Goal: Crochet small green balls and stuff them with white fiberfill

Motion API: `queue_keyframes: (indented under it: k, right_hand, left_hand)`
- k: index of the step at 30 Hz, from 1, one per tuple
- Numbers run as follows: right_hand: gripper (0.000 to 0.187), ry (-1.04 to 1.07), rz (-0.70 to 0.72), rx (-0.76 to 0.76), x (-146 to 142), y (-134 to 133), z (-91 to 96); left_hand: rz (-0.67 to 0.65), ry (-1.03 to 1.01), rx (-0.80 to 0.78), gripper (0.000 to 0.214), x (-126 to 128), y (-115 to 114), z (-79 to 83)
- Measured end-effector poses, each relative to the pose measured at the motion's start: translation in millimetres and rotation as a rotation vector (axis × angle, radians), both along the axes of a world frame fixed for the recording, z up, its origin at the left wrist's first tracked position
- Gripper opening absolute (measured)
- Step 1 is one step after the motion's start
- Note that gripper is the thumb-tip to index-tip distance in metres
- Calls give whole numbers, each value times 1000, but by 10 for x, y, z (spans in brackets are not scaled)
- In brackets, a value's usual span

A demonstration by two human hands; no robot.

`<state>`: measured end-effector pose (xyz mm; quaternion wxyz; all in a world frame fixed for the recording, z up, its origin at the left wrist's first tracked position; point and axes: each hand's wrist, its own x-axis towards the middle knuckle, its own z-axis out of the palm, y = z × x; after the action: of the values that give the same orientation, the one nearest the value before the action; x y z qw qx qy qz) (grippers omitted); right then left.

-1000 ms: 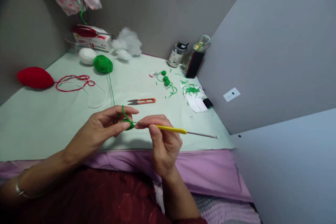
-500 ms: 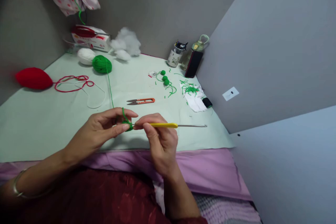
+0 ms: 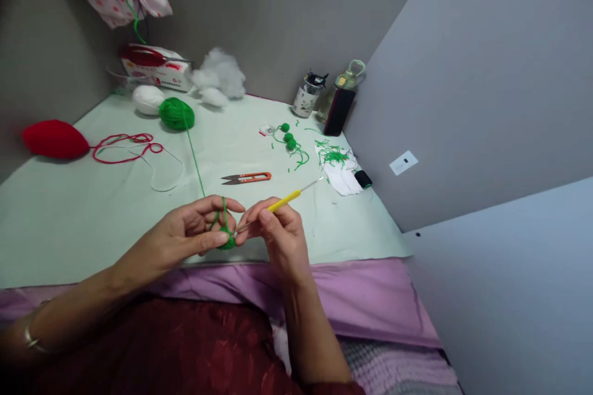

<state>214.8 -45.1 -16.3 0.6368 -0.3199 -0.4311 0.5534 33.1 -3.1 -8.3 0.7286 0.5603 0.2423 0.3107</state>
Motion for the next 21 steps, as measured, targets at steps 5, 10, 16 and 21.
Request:
queue_keyframes:
  k: [5,10,16,21]
  right_hand:
    - [20,231,-8,-95,-119,35,-64]
    - [21,257,-52,-84,-197,23,-70]
    - [25,220,-80,-103,-252,19,-74]
    - [23,211,-147,-93,-263,38,-84]
  left_hand:
    - [273,23,129,37,81,-159,14]
    - [396,47,348,38,114,-186,-54]
    - [381,14,322,48,129,-133,-61]
    - [256,-37,95,52,111,-84,44]
